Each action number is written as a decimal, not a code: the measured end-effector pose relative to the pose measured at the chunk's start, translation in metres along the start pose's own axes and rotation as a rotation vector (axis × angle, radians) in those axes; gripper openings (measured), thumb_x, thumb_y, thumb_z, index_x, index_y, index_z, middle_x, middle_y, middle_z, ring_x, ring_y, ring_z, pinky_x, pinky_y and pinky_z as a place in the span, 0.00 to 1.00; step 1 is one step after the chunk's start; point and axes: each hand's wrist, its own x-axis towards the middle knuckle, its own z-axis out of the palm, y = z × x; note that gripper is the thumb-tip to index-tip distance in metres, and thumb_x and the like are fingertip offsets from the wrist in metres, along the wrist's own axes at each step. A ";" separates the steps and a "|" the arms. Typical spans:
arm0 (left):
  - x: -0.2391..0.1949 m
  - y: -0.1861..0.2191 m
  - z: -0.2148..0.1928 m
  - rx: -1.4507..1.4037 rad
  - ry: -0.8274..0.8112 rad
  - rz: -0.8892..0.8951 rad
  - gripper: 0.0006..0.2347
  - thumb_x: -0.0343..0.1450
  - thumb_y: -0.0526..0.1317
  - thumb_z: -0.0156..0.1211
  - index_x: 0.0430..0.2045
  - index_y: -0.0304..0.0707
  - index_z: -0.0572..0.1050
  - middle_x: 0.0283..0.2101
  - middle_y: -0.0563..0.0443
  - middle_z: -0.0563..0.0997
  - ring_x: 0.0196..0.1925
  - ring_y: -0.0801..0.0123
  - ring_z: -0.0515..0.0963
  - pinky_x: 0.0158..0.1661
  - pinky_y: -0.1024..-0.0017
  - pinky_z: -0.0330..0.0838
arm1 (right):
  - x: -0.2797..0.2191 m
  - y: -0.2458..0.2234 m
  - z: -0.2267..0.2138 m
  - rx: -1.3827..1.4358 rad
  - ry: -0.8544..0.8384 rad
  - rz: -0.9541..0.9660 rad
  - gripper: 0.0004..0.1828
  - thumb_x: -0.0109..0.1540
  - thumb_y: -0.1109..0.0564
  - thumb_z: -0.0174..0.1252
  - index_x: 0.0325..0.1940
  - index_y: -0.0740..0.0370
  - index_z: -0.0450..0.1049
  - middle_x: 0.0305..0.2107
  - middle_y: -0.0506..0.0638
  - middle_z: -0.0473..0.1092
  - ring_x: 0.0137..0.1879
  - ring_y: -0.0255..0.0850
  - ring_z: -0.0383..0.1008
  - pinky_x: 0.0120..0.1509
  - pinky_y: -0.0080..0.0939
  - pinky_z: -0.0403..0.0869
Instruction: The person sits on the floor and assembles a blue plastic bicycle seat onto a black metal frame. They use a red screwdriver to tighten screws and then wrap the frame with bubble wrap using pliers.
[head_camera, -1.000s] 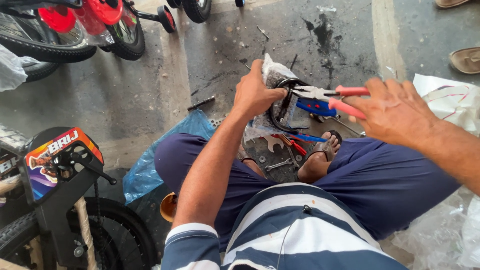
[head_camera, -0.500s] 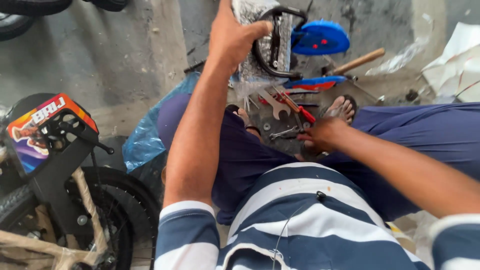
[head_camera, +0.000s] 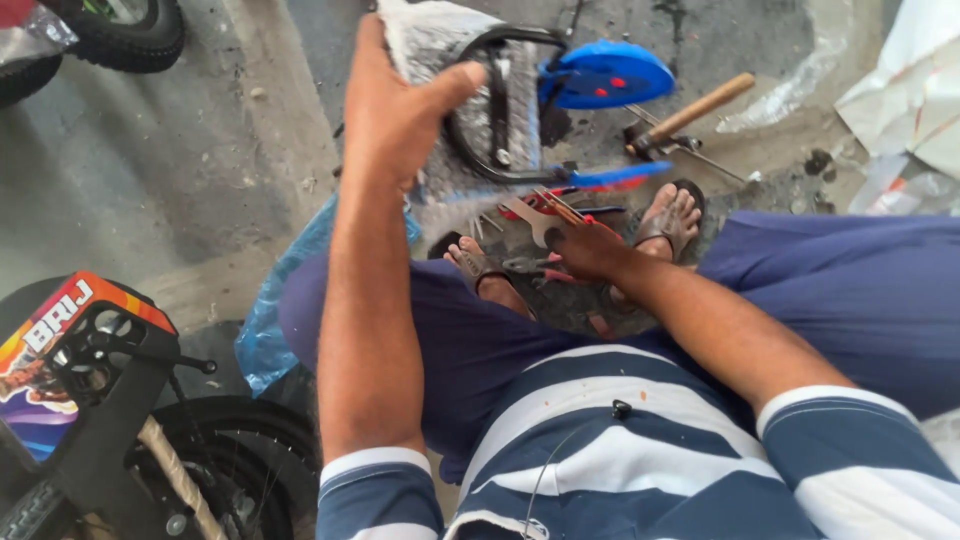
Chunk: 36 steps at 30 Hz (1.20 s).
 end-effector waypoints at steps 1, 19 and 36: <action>-0.001 -0.001 0.000 0.011 -0.012 -0.004 0.25 0.63 0.34 0.77 0.50 0.30 0.69 0.46 0.45 0.84 0.47 0.67 0.85 0.51 0.69 0.80 | 0.011 -0.001 -0.006 0.018 0.048 0.017 0.20 0.68 0.48 0.51 0.60 0.57 0.73 0.54 0.58 0.75 0.61 0.53 0.74 0.63 0.54 0.74; 0.002 0.025 -0.017 0.314 -0.028 -0.167 0.35 0.56 0.52 0.74 0.56 0.36 0.68 0.43 0.37 0.86 0.49 0.47 0.85 0.48 0.59 0.76 | 0.138 -0.006 -0.052 -0.078 0.086 0.054 0.19 0.60 0.55 0.57 0.55 0.58 0.76 0.44 0.58 0.74 0.52 0.56 0.75 0.54 0.56 0.74; -0.007 0.032 -0.011 0.354 -0.046 -0.180 0.35 0.55 0.52 0.74 0.56 0.37 0.68 0.45 0.35 0.84 0.51 0.45 0.83 0.50 0.58 0.74 | -0.109 -0.094 -0.129 0.268 0.504 -0.520 0.20 0.52 0.65 0.61 0.49 0.58 0.79 0.39 0.58 0.75 0.43 0.57 0.78 0.45 0.54 0.77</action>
